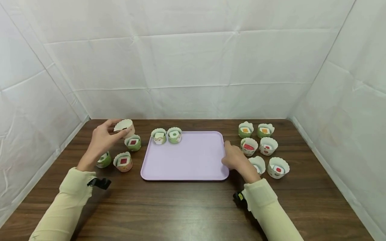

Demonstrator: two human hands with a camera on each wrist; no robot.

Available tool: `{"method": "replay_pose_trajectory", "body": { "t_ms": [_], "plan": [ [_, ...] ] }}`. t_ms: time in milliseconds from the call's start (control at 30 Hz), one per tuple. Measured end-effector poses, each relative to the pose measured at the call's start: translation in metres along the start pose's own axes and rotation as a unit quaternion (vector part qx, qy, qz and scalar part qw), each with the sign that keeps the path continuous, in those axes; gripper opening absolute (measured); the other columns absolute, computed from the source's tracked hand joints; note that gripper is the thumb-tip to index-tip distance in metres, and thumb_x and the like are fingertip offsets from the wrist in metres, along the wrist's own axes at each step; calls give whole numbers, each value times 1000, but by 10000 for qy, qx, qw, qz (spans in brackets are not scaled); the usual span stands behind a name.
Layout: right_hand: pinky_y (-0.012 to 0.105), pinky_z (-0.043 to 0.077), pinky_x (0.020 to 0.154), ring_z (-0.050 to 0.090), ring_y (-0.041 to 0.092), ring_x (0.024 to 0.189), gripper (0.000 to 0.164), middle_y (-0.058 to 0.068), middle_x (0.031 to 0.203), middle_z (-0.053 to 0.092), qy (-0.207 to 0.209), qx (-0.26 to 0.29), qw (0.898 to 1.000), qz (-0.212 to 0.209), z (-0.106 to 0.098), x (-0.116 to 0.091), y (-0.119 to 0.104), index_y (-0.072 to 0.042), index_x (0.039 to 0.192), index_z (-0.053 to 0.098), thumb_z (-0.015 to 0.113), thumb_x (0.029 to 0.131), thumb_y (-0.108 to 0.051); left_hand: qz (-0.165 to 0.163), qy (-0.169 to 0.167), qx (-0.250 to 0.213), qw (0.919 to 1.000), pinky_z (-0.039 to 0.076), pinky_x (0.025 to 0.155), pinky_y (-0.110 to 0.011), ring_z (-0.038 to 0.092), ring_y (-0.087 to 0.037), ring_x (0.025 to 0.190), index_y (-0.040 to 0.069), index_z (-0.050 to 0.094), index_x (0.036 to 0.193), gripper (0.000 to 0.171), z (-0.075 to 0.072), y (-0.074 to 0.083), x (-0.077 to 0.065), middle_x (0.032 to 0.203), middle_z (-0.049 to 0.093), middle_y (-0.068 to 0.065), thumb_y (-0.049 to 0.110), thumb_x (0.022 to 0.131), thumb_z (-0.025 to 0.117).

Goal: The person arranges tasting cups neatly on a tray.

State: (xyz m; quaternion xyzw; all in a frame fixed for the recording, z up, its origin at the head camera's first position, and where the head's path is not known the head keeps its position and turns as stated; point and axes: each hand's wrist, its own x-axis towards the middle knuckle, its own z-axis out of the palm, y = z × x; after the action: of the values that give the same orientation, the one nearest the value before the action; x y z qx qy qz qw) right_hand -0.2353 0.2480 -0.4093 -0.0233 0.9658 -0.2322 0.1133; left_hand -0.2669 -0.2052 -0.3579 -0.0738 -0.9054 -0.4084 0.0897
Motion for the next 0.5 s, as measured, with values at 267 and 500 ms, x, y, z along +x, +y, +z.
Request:
{"method": "replay_pose_trajectory", "body": {
  "t_ms": [267,500],
  "plan": [
    [29,53,62,63,30,88,68,31,122,62,-18,29,10000,-22,1,0,-1,11,148,35,62,87,-1,248,-240,-59,9994,58,94,-45,64,-35,119,4,53,147,69,17,17,9,138,62,-21,43,94,74],
    [28,52,61,62,31,90,69,33,125,60,-57,-1,10000,3,0,0,0,11,149,34,62,87,-1,347,-502,47,9981,62,84,-40,66,-33,114,8,52,149,71,34,32,16,145,58,-19,45,93,75]
  ]
}}
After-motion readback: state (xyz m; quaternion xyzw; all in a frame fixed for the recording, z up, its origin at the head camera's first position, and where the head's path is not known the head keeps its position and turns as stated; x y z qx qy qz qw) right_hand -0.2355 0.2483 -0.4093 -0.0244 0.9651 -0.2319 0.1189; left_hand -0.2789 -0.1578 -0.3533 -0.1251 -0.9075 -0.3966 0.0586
